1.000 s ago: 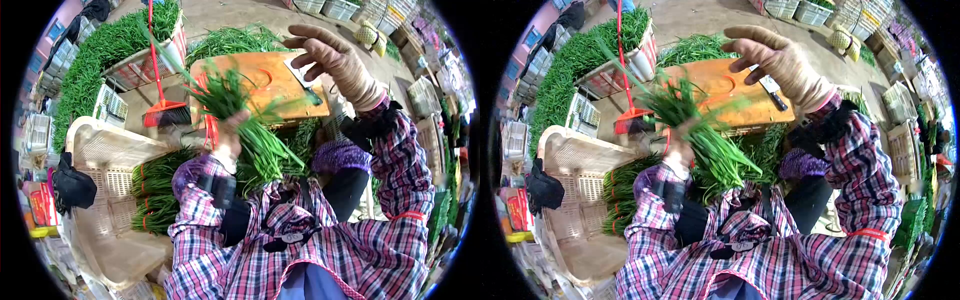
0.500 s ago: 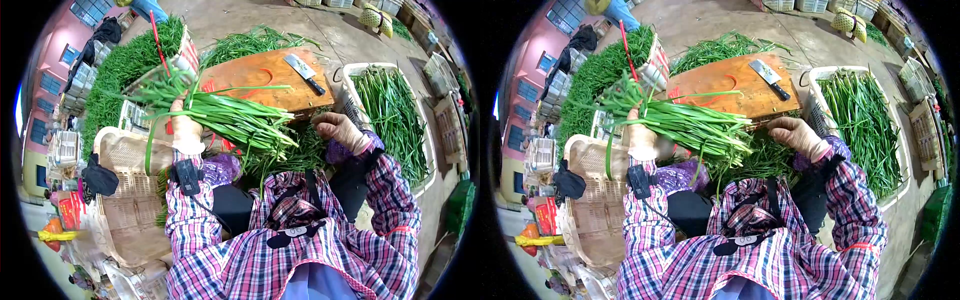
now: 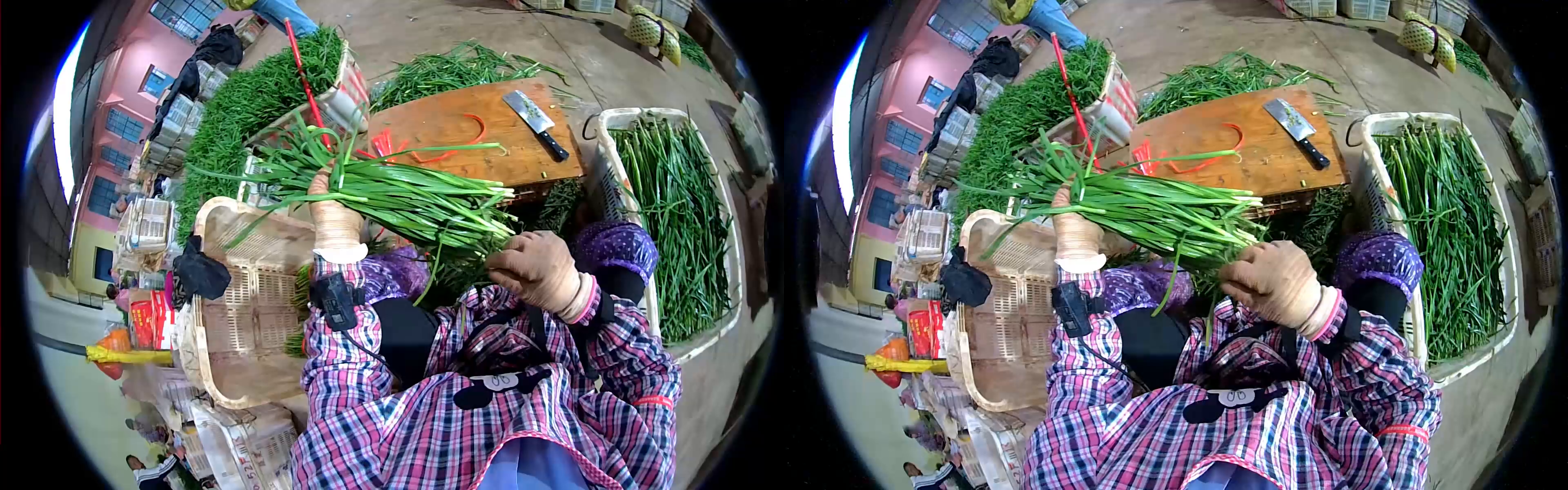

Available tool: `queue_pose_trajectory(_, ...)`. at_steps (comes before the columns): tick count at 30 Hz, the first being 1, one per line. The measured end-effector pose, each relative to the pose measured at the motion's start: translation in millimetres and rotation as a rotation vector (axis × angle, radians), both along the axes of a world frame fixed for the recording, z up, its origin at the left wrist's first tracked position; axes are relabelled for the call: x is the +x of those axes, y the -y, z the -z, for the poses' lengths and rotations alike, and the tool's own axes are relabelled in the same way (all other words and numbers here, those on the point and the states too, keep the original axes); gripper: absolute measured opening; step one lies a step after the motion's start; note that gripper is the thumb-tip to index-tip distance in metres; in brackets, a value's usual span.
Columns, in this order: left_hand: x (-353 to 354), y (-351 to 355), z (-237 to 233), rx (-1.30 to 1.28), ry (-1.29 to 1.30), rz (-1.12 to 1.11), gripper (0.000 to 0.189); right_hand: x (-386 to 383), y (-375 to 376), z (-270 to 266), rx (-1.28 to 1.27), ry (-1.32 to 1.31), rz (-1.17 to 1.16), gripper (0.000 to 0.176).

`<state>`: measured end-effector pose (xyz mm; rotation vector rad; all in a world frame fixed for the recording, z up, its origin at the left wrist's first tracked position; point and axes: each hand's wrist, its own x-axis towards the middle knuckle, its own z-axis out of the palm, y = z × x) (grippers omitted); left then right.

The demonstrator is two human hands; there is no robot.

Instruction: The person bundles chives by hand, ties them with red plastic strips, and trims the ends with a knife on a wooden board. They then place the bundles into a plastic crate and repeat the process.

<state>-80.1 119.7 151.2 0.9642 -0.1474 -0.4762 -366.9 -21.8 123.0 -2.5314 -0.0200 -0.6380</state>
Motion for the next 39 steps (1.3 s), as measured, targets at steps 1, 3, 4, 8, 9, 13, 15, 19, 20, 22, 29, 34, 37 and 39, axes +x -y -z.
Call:
queue_pose_trajectory(1, -1.1, 0.7, 0.0, -0.005, -0.042, -0.02, 0.016, 5.3, -3.3, -0.1, -0.041, -0.068, -0.01, 0.015)
queue_pose_trajectory(3, -9.1, -0.6, 1.4, -0.014, -0.099, -0.046, 0.015, 16.8, 1.0, 8.1, -0.068, -0.151, 0.119, 0.018)
queue_pose_trajectory(4, -11.9, 1.5, 1.1, 0.012, -0.119, -0.025, 0.015, 24.5, 10.7, 12.6, -0.076, -0.145, 0.181, 0.024)
queue_pose_trajectory(8, -15.2, -3.2, 13.1, 0.05, -0.142, 0.013, 0.023, 34.1, 18.3, 9.4, -0.025, -0.099, 0.253, 0.033)
queue_pose_trajectory(9, -18.8, -2.6, 13.0, 0.068, -0.2, 0.002, 0.022, 37.9, 11.5, 6.5, 0.033, 0.001, 0.211, 0.029)
queue_pose_trajectory(13, -44.5, 10.5, 2.4, 0.037, -0.199, 0.038, 0.018, 56.6, -14.7, -18.7, 0.101, 0.088, 0.113, 0.019)
queue_pose_trajectory(15, -61.6, 14.5, -2.7, 0.04, -0.234, 0.032, 0.015, 69.7, -24.2, -19.8, 0.1, 0.116, 0.08, 0.017)
queue_pose_trajectory(19, -68.5, 18.2, 19.1, 0.012, -0.079, 0.0, 0.014, 96.5, -38.4, -16.9, 0.039, 0.014, 0.127, 0.017)
queue_pose_trajectory(20, -70.1, 15.6, 27.4, 0.055, -0.052, 0.005, 0.016, 102.6, -40.7, -10.6, -0.01, 0.0, 0.145, 0.018)
queue_pose_trajectory(22, -76.0, 14.8, 35.1, 0.106, 0.016, 0.04, 0.02, 113.6, -45.5, -6.9, -0.083, -0.035, 0.2, 0.023)
queue_pose_trajectory(29, -66.9, 10.6, 63.4, 0.165, -0.063, -0.017, 0.017, 126.6, -51.2, 1.4, -0.167, -0.149, 0.241, 0.024)
queue_pose_trajectory(34, -79.1, 13.7, 40.4, 0.082, -0.234, -0.116, 0.014, 121.1, -44.7, -11.7, -0.117, -0.311, 0.159, 0.023)
queue_pose_trajectory(37, -71.6, 5.1, 43.7, -0.02, -0.256, -0.076, 0.015, 107.6, -36.2, -15.8, -0.129, -0.371, 0.089, 0.022)
queue_pose_trajectory(39, -61.8, -0.7, 47.5, -0.059, -0.186, -0.102, 0.013, 95.5, -27.9, -23.0, -0.093, -0.504, 0.033, 0.024)
